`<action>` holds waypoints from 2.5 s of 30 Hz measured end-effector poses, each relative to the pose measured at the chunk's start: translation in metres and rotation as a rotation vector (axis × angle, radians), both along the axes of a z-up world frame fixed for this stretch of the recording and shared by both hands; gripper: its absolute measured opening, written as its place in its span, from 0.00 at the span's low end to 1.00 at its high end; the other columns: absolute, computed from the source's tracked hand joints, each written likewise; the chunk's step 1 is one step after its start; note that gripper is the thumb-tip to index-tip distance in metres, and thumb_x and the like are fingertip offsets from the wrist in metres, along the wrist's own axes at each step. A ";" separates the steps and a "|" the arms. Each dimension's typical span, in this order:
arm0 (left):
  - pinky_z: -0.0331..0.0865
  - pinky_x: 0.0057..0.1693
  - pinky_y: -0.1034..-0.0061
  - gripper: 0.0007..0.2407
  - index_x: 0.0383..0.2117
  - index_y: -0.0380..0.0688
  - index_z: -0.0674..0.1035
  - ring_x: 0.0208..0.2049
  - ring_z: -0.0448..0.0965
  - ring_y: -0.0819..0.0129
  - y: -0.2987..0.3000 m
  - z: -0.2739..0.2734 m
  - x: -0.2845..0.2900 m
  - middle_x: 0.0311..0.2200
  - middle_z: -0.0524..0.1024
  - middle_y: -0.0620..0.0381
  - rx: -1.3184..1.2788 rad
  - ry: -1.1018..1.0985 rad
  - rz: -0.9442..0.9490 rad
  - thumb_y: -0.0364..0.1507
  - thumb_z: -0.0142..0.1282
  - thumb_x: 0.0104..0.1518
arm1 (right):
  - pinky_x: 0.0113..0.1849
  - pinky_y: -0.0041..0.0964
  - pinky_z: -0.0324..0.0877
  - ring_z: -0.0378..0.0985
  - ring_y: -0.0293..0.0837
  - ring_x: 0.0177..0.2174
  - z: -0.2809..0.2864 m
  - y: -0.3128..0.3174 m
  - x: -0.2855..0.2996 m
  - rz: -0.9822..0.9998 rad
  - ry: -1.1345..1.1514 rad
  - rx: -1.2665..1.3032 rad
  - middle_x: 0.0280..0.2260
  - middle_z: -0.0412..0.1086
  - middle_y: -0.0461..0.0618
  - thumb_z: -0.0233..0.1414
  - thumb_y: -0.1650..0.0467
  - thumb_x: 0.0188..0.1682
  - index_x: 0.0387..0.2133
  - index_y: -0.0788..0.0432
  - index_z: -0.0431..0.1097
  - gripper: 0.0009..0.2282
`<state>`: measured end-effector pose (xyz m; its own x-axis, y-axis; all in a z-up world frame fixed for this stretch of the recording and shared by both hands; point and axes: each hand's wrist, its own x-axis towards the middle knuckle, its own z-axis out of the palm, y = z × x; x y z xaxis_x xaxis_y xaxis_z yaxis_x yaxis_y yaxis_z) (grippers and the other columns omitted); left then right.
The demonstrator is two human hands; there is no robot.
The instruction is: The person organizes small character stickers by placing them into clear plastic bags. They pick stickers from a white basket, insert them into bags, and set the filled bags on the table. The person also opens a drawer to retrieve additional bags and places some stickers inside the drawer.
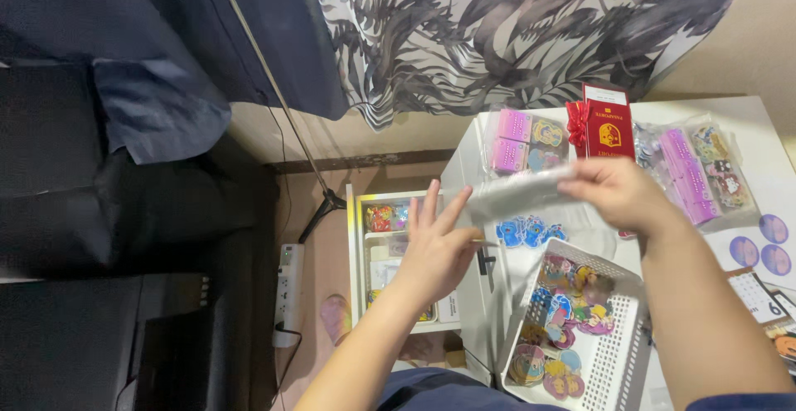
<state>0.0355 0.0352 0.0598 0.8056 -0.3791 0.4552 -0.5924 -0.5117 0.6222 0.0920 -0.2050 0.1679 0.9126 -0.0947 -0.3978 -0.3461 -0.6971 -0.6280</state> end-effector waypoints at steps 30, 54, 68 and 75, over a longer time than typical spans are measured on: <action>0.57 0.56 0.63 0.09 0.31 0.51 0.79 0.55 0.64 0.60 0.029 -0.062 -0.068 0.49 0.70 0.54 -0.241 0.652 0.127 0.26 0.45 0.49 | 0.43 0.41 0.70 0.72 0.45 0.45 -0.203 -0.084 0.040 0.745 -0.399 -0.980 0.47 0.68 0.44 0.53 0.72 0.34 0.51 0.48 0.62 0.26; 0.69 0.50 0.64 0.12 0.40 0.34 0.73 0.44 0.75 0.62 -0.036 0.004 -0.036 0.49 0.72 0.46 -1.489 1.625 -0.274 0.27 0.52 0.52 | 0.46 0.41 0.72 0.76 0.49 0.38 -0.039 -0.015 -0.065 -0.267 -0.597 0.311 0.34 0.70 0.58 0.48 0.81 0.47 0.31 0.62 0.60 0.05; 0.67 0.41 0.80 0.07 0.35 0.44 0.78 0.31 0.73 0.75 -0.048 -0.002 -0.066 0.27 0.76 0.60 -0.811 1.050 0.009 0.28 0.54 0.52 | 0.40 0.33 0.71 0.76 0.39 0.35 -0.082 0.028 -0.152 -0.029 -0.386 0.388 0.34 0.75 0.51 0.56 0.73 0.37 0.38 0.60 0.72 0.14; 0.70 0.45 0.69 0.07 0.33 0.56 0.79 0.39 0.77 0.60 -0.037 0.012 -0.075 0.30 0.77 0.59 -0.125 0.804 -0.072 0.35 0.54 0.49 | 0.32 0.35 0.74 0.76 0.42 0.30 -0.045 0.047 -0.152 -0.025 -0.242 0.279 0.29 0.76 0.57 0.58 0.78 0.36 0.34 0.64 0.75 0.11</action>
<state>-0.0392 -0.0021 0.0720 0.8796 -0.4272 -0.2094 0.0309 -0.3879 0.9212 -0.0599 -0.1580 0.1233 0.9821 -0.0366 -0.1848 -0.1795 -0.4806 -0.8584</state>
